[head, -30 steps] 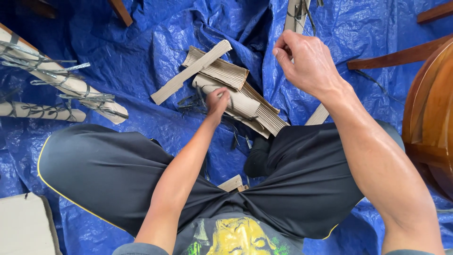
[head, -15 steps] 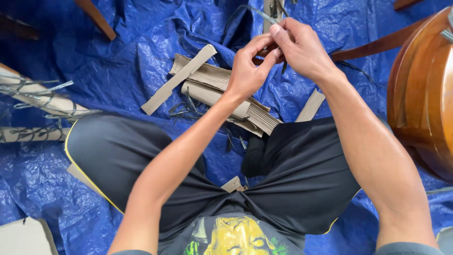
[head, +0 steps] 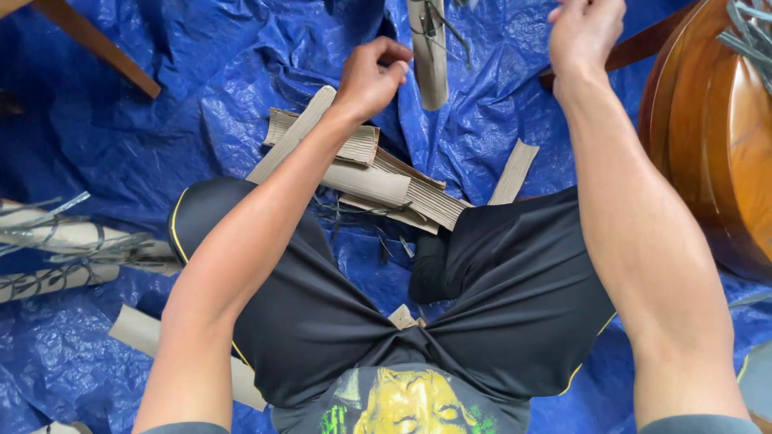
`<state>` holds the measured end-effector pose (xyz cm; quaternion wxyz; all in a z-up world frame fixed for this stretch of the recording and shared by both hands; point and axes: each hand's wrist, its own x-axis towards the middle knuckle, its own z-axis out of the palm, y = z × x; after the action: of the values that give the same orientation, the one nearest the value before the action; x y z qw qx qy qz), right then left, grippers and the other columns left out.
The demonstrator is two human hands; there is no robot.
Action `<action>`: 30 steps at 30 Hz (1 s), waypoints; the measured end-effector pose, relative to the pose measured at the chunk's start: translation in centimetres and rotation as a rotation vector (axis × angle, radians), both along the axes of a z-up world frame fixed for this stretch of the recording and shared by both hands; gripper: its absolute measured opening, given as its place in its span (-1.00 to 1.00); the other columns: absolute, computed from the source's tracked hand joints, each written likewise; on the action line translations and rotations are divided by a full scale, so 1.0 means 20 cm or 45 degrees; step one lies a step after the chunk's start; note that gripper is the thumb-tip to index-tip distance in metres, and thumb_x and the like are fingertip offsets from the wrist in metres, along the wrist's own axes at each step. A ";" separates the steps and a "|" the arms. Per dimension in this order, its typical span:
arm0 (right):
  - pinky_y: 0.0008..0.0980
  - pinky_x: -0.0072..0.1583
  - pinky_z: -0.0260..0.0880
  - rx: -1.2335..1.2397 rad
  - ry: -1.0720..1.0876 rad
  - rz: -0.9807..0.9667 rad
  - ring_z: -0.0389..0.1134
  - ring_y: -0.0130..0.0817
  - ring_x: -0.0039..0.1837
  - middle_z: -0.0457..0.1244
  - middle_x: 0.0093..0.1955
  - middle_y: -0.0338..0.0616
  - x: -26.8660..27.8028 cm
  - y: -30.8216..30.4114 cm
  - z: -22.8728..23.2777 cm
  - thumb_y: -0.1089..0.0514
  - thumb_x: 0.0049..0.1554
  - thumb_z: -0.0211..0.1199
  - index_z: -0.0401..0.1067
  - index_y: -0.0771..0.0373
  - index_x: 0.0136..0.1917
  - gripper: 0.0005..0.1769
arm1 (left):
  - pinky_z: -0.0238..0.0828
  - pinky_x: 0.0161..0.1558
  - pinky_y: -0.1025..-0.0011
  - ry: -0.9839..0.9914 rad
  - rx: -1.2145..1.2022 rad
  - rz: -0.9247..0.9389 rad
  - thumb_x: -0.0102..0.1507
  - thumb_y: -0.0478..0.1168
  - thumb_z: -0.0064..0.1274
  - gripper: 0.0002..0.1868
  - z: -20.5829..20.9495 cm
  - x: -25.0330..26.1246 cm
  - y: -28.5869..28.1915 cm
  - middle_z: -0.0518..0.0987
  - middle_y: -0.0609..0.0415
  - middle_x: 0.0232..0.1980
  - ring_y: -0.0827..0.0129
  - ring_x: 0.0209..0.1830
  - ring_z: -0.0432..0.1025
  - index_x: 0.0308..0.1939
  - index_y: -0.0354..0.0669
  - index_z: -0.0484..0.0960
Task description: The person is wrapping the legs of wooden chairs with cardboard and securing them with plastic strips.
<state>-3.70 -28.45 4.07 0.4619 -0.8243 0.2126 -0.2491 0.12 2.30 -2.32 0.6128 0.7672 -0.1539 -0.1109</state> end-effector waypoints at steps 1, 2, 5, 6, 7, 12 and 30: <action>-0.53 -0.24 0.31 -0.005 0.002 -0.008 0.38 -0.63 -0.27 0.40 -0.31 -0.31 0.02 -0.06 -0.05 0.23 0.34 0.11 0.48 0.28 -0.14 -0.78 | 0.59 -0.20 0.45 0.002 -0.005 -0.008 0.26 -0.33 0.09 -0.82 -0.01 0.02 -0.01 0.72 0.07 -0.19 0.46 -0.30 0.63 -0.07 -0.22 0.68; -0.51 -0.24 0.38 0.024 -0.046 -0.055 0.41 -0.60 -0.27 0.40 -0.28 -0.30 0.05 -0.12 -0.11 0.27 0.30 0.10 0.45 0.31 -0.16 -0.80 | 0.59 -0.18 0.44 -0.001 0.052 0.072 0.25 -0.35 0.08 -0.81 -0.03 0.03 -0.01 0.71 0.07 -0.17 0.43 -0.29 0.64 -0.06 -0.22 0.66; -0.47 -0.20 0.48 -0.098 0.122 -0.028 0.47 -0.53 -0.26 0.39 -0.26 -0.24 0.08 -0.14 -0.19 0.29 0.27 0.11 0.44 0.33 -0.18 -0.81 | 0.59 -0.13 0.42 -0.126 0.108 0.191 0.24 -0.39 0.07 -0.78 -0.15 0.10 -0.03 0.70 0.03 -0.12 0.36 -0.20 0.64 -0.03 -0.20 0.62; -0.44 -0.17 0.52 -0.250 0.334 0.049 0.49 -0.50 -0.25 0.38 -0.26 -0.19 0.09 -0.13 -0.20 0.27 0.28 0.15 0.47 0.31 -0.17 -0.81 | 0.59 -0.10 0.42 -0.250 0.107 0.229 0.25 -0.41 0.08 -0.76 -0.21 0.13 -0.04 0.69 0.00 -0.08 0.32 -0.13 0.63 0.00 -0.20 0.60; -0.44 -0.17 0.52 -0.251 0.337 0.049 0.49 -0.50 -0.25 0.38 -0.26 -0.19 0.09 -0.08 -0.23 0.27 0.28 0.15 0.47 0.31 -0.17 -0.81 | 0.59 -0.10 0.42 -0.248 0.107 0.229 0.25 -0.41 0.08 -0.76 -0.20 0.14 -0.04 0.69 0.00 -0.08 0.32 -0.13 0.63 0.00 -0.20 0.60; -0.39 -0.07 0.46 -0.249 0.642 0.706 0.43 -0.52 -0.21 0.44 -0.21 -0.14 0.07 0.16 -0.22 0.26 0.23 0.21 0.57 0.34 -0.04 -0.86 | 0.51 0.06 0.33 -0.427 0.101 0.088 0.20 -0.56 -0.11 -0.48 -0.10 0.15 -0.11 0.62 -0.05 0.15 0.14 0.00 0.57 0.22 -0.13 0.49; -0.47 -0.20 0.36 0.149 0.547 0.754 0.32 -0.57 -0.26 0.42 -0.14 -0.17 0.03 0.38 -0.13 0.25 0.27 0.20 0.51 0.37 0.17 -0.76 | 0.38 -0.31 0.42 -0.080 0.187 -0.139 0.41 -0.17 0.09 -0.78 -0.20 0.23 -0.13 0.62 0.12 -0.44 0.49 -0.41 0.48 -0.23 -0.25 0.66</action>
<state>-3.19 -20.87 1.46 0.5051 -0.8558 0.0707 0.0865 4.82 -0.27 -6.39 0.5429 0.8035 -0.2060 -0.1310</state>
